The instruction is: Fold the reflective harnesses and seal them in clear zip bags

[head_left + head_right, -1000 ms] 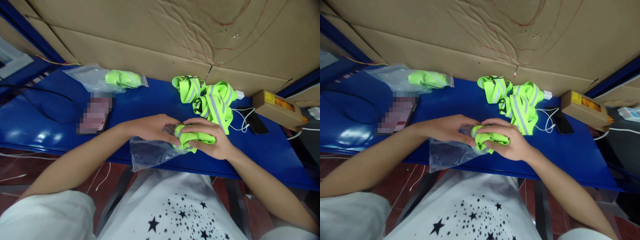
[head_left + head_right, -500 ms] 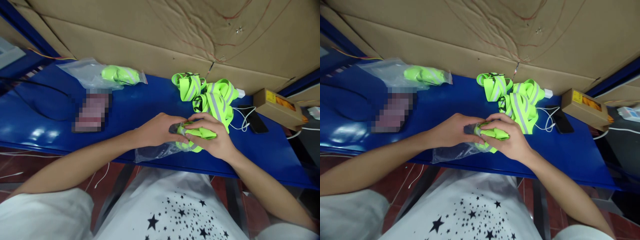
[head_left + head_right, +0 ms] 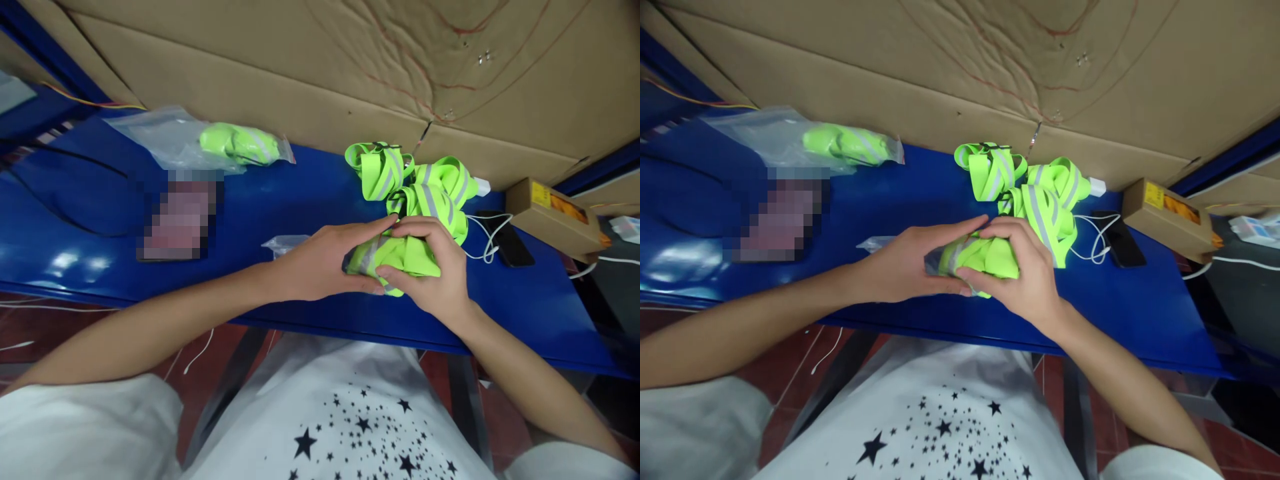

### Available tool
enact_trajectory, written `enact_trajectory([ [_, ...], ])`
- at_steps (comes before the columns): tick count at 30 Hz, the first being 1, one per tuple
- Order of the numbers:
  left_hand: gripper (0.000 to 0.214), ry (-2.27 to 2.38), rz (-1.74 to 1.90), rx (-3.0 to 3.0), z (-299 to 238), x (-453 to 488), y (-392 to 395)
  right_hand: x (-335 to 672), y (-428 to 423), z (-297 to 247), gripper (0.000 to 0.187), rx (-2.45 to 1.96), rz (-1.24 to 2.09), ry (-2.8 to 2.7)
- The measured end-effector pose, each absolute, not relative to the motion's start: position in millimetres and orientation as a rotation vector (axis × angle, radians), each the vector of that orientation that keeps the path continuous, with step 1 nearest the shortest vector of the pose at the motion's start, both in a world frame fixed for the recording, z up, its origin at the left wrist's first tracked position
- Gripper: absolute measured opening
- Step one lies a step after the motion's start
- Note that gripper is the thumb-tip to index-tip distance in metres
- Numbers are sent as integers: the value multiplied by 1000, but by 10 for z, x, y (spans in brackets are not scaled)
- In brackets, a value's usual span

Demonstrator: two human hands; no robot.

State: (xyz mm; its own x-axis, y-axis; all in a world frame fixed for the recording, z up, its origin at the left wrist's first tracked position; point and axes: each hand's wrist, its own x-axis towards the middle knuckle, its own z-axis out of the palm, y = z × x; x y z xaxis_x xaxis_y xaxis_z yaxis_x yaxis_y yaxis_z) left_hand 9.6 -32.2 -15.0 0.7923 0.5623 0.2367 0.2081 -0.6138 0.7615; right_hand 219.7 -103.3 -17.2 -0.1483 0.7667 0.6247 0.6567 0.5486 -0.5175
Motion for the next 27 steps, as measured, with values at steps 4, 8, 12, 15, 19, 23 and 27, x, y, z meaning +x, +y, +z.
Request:
enact_trajectory([
  [4, 105, 534, 572, 2339, -130, 98, -358, 2213, -1071, -171, 30, -1158, 120, -1839],
  [8, 104, 471, 518, 2538, -79, 102, -384, 2258, -1112, -200, 23, -1076, 36, -1842],
  [12, 105, 687, 533, 2614, -119, 136, -396, 2280, -1111, -255, 32, -932, 25, -1960],
  [15, 81, 752, 493, 2638, -182, 167, -408, 2275, -1084, -333, 40, -807, -20, -2030],
  [19, 51, 710, 521, 2691, -241, 180, -418, 2255, -1039, -401, 32, -848, -51, -2056],
  [23, 51, 726, 517, 2663, -239, 176, -393, 2232, -1033, -318, 30, -984, -189, -2121],
  [27, 58, 797, 447, 2542, -197, 174, -335, 2256, -1049, -183, 45, -1031, -165, -2144],
])
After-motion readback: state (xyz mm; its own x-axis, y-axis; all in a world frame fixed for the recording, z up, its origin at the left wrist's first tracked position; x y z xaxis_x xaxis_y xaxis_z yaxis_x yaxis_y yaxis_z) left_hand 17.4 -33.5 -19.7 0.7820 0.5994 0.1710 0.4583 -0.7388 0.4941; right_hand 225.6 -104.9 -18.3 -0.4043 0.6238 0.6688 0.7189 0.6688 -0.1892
